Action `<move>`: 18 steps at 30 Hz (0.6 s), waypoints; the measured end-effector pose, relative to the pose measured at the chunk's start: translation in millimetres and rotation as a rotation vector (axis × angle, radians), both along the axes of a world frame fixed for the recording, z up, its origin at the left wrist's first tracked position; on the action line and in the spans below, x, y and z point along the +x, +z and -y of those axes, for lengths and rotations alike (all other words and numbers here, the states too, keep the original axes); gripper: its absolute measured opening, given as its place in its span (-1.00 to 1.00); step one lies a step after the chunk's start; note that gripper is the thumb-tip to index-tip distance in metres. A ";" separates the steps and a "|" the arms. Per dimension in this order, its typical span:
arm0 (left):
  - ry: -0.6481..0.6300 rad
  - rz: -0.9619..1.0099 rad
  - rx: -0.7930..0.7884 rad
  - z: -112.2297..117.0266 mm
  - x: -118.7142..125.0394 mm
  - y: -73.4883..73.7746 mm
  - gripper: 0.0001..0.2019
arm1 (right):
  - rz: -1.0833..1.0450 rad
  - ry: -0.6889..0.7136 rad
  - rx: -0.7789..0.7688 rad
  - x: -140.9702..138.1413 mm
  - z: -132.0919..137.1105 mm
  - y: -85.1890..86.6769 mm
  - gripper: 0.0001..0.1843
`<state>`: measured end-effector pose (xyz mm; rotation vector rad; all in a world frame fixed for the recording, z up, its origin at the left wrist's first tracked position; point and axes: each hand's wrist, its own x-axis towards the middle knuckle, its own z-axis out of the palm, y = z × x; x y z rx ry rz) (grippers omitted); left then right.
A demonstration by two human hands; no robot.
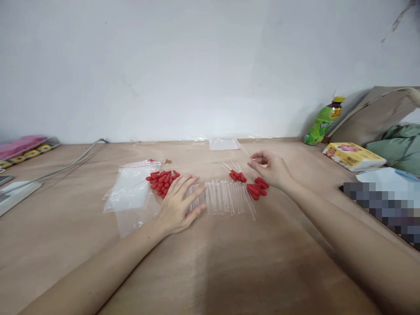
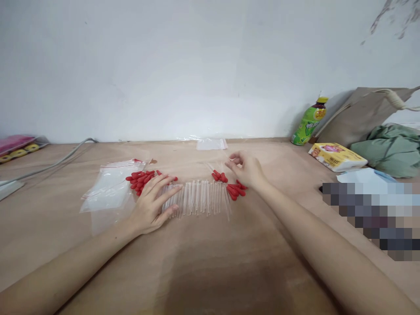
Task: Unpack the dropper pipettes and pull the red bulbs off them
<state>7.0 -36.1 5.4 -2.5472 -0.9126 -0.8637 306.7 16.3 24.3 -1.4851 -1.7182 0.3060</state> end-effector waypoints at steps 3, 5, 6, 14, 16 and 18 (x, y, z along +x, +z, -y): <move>0.051 0.014 0.050 -2.8 5.1 5.4 -0.53 | 0.213 0.161 0.282 -11.9 23.1 -7.8 -0.70; 0.071 -0.036 0.079 -5.2 11.0 10.0 -0.50 | 0.328 0.218 0.412 -20.3 35.0 -15.7 -0.77; 0.073 -0.077 0.091 -6.3 14.6 12.2 -0.50 | 0.359 0.234 0.471 -24.4 39.5 -19.7 -0.78; -0.035 -0.226 0.185 -4.7 37.9 7.6 -0.71 | 0.410 0.356 0.741 -50.7 60.1 -35.4 -0.80; -0.084 -0.214 0.195 -3.5 38.3 2.6 -0.79 | 0.432 0.371 0.767 -53.9 62.7 -36.8 -0.79; -0.134 -0.198 0.195 -3.0 37.6 -0.2 -0.82 | 0.452 0.384 0.788 -55.7 63.0 -39.2 -0.78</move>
